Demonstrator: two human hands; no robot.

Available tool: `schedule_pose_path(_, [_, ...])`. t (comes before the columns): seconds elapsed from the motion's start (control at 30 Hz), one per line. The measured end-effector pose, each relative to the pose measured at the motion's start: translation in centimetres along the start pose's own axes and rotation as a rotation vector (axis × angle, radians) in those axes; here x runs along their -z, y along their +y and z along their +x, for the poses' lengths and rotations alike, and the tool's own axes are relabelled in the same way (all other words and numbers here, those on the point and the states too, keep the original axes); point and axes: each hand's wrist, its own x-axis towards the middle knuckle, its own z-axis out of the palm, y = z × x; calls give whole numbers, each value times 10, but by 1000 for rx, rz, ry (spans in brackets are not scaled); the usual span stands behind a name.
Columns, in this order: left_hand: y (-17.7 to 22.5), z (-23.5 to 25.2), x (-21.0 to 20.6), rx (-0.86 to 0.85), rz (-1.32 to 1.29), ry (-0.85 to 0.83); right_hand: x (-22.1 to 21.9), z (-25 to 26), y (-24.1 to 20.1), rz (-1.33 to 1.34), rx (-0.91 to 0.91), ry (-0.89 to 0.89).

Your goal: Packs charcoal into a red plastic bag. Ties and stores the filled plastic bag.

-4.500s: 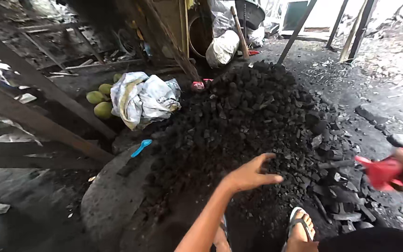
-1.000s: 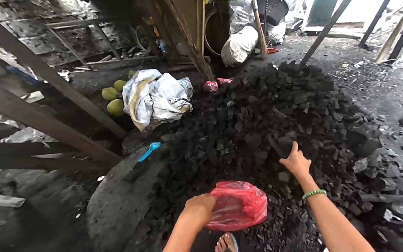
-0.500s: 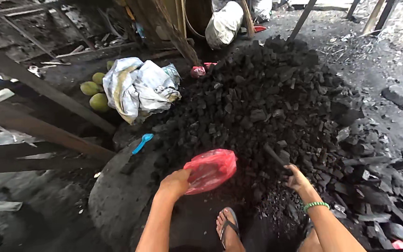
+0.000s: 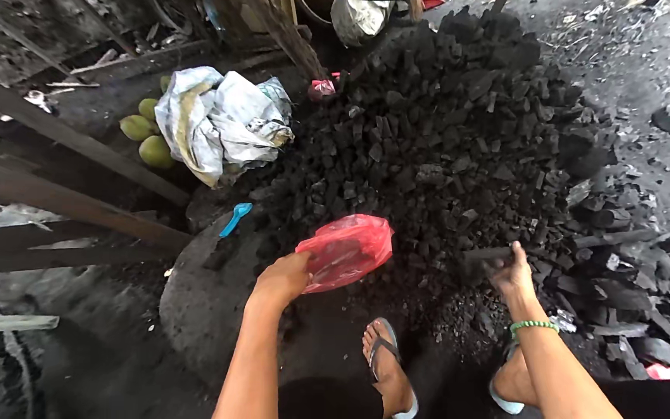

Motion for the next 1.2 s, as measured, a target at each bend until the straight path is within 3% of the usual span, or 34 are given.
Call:
schedule_pose_path(0.1, [-7,1,7,1,-71,137,-1,15,-9,-115,171,43])
schedule_pose_path(0.23, [-7,1,10,3,-112,270,17,11,-2,-921,308,-111])
schedule_pose_path(0.37, [-1,1,10,-9,-95,263,28,2,40,-1610,146,-358])
schedule_pose_path(0.47, [-3,3,8,-17,-79,240,45,-15,73,-1825,-27,-420])
schedule_pose_path(0.6, [-3,5,7,-16,-66,216,73,-40,99,-1878,-202,-438])
schedule_pose_path(0.8, [5,5,4,-89,-50,224,71,-42,93,-1804,-197,-457])
schedule_pose_path(0.97, [10,7,5,-96,-28,212,83,-17,32,-1351,81,-144])
schedule_pose_path(1.03, [11,8,5,-93,-17,204,92,-2,-5,-1405,98,-57])
schedule_pose_path(1.2, [10,9,4,-130,7,187,137,44,-62,-1704,-73,45])
